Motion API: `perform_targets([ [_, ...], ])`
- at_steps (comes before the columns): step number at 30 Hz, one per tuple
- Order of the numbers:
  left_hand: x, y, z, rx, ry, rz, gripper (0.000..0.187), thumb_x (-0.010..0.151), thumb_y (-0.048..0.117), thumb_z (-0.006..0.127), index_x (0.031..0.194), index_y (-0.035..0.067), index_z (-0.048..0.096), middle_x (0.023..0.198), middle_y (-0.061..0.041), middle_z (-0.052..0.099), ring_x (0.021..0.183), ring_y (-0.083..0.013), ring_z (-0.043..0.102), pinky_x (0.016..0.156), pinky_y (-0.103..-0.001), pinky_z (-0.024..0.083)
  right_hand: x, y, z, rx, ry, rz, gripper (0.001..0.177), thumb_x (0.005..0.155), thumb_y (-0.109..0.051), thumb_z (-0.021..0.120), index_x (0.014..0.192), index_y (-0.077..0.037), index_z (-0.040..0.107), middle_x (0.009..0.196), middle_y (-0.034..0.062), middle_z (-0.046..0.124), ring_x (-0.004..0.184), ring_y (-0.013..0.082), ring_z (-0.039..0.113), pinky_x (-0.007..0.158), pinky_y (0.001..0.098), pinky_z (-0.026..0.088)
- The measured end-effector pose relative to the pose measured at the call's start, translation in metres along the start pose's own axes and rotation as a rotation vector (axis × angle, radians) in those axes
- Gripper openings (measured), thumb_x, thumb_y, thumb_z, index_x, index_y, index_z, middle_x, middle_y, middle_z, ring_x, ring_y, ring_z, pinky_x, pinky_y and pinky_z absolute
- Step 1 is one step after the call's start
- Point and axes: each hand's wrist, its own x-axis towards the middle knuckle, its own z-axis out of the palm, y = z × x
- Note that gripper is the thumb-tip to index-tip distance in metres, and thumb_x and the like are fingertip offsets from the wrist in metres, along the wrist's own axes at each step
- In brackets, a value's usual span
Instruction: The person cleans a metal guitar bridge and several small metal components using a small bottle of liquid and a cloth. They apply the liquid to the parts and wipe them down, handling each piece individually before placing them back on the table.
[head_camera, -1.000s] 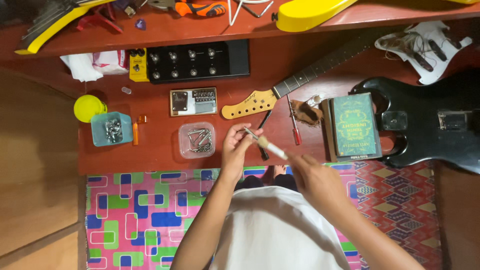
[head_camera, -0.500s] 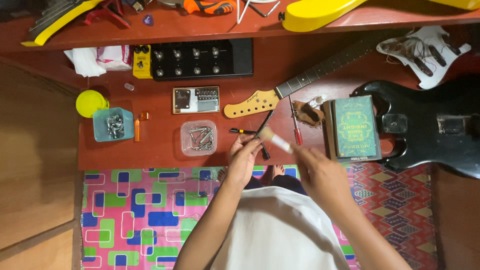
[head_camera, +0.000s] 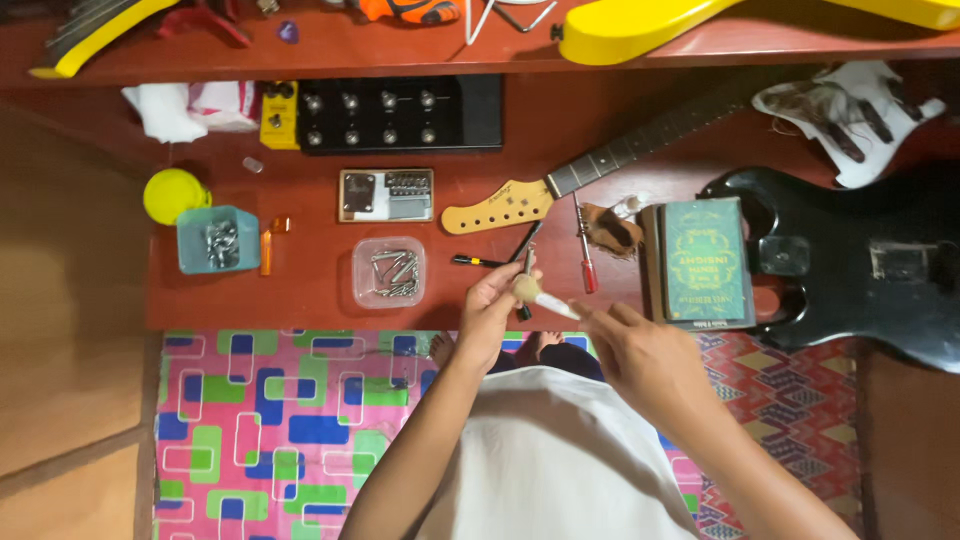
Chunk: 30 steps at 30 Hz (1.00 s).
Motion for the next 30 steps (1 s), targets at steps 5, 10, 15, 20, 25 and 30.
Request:
perform_targets([
  [5,-0.002,0.008,0.009,0.03,0.019,0.035,0.032,0.096,0.009,0.07,0.127,0.002,0.07,0.113,-0.015,0.077,0.098,-0.0124,0.071,0.077,-0.019,0.052,0.015,0.02,0.009,-0.054,-0.017,-0.044,0.017,0.097,-0.033,0.056,0.111,-0.037,0.065,0.079,-0.0026,0.06,0.062,0.0339,0.07,0.057,0.0473,0.059],
  [10,0.004,0.0,-0.001,0.008,0.064,0.038,0.029,0.095,0.007,0.07,0.124,0.0,0.069,0.115,-0.019,0.076,0.099,-0.0167,0.073,0.085,-0.027,0.057,0.029,0.035,0.011,-0.079,-0.121,-0.107,0.022,0.091,-0.033,0.057,0.11,-0.037,0.068,0.078,-0.0004,0.064,0.064,0.0355,0.072,0.062,0.0523,0.059],
  [15,0.007,-0.028,-0.019,0.175,0.156,0.031,0.028,0.093,0.014,0.077,0.118,0.005,0.07,0.106,-0.011,0.078,0.101,-0.0153,0.073,0.09,-0.029,0.057,0.036,0.038,0.013,-0.008,-0.242,-0.098,0.018,0.092,-0.033,0.059,0.108,-0.035,0.067,0.096,-0.001,0.072,0.075,0.0332,0.076,0.069,0.0471,0.062],
  [20,-0.001,-0.009,-0.02,0.314,0.2,0.028,0.025,0.095,0.017,0.074,0.118,0.007,0.07,0.103,-0.01,0.08,0.102,-0.0129,0.072,0.091,-0.028,0.055,0.052,0.064,0.082,-0.064,-0.252,-0.016,0.03,0.089,-0.029,0.06,0.118,-0.034,0.063,0.103,0.0018,0.072,0.081,0.0324,0.076,0.071,0.0477,0.062],
  [25,0.018,0.008,-0.021,0.355,0.116,0.055,0.031,0.092,0.008,0.071,0.122,0.005,0.066,0.099,-0.014,0.079,0.092,-0.0153,0.073,0.084,-0.029,0.057,0.061,0.052,0.162,-0.072,-0.031,0.093,0.054,0.094,-0.015,0.056,0.144,-0.035,0.053,0.105,0.0001,0.069,0.086,0.0246,0.075,0.07,0.0381,0.061],
  [30,0.042,0.027,-0.022,0.317,0.035,0.116,0.032,0.09,0.003,0.069,0.121,0.004,0.065,0.095,-0.017,0.077,0.086,-0.0184,0.073,0.079,-0.031,0.059,0.088,0.05,0.129,0.129,0.624,0.094,0.046,0.086,-0.024,0.081,0.126,-0.005,0.066,0.11,0.0191,0.06,0.101,0.0405,0.061,0.086,0.0482,0.05],
])
